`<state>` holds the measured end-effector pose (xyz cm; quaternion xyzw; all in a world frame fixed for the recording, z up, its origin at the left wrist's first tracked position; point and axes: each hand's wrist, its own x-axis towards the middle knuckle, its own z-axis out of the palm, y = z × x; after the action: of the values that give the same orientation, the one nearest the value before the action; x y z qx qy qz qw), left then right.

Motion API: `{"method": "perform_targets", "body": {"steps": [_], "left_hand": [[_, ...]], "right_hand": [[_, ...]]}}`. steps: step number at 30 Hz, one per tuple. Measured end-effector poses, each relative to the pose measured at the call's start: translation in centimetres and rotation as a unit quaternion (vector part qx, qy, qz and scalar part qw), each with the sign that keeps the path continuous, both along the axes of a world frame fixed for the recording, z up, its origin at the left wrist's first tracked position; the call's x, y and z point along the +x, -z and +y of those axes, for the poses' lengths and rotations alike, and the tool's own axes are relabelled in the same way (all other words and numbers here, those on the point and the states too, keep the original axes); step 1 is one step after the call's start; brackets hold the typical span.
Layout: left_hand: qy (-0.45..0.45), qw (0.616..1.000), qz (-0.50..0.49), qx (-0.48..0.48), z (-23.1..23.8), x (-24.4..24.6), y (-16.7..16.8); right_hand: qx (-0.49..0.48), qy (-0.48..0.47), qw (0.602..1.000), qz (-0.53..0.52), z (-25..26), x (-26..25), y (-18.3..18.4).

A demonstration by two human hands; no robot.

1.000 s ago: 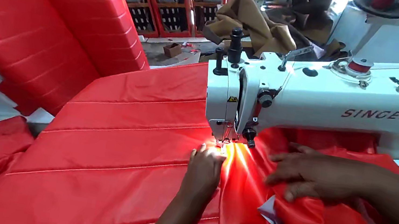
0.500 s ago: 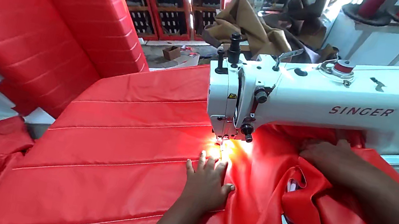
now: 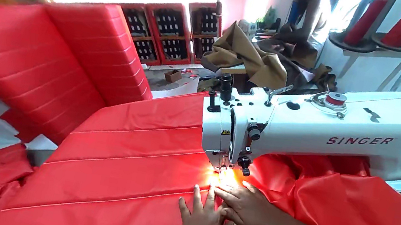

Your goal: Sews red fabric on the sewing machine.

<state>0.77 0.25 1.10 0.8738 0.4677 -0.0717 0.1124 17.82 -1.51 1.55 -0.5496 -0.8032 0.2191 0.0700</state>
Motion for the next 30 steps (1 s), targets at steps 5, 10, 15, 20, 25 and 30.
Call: {"method": "perform_targets", "body": {"steps": [5,10,15,20,25,30], "left_hand": [[0.033,0.998,-0.034,0.045,0.0,-0.9,1.0],[0.045,0.993,-0.074,0.084,0.1,-1.2,1.7],[0.039,0.993,-0.068,0.086,0.8,-0.8,1.7],[0.032,0.994,-0.063,0.084,2.7,-0.3,1.9],[0.030,0.997,-0.054,0.055,4.7,0.2,1.5],[0.029,0.997,-0.050,0.053,6.0,0.5,1.5]], "right_hand": [[-0.006,-0.014,0.999,-0.029,-0.4,2.3,0.9],[0.017,-0.017,1.000,-0.004,0.1,2.9,1.2],[0.000,-0.010,1.000,-0.024,0.9,3.1,1.0],[0.056,-0.002,0.998,-0.040,2.1,3.6,1.7],[0.079,0.014,0.996,-0.043,3.3,3.8,1.3],[0.041,0.039,0.998,-0.032,4.5,3.8,0.1]]}}
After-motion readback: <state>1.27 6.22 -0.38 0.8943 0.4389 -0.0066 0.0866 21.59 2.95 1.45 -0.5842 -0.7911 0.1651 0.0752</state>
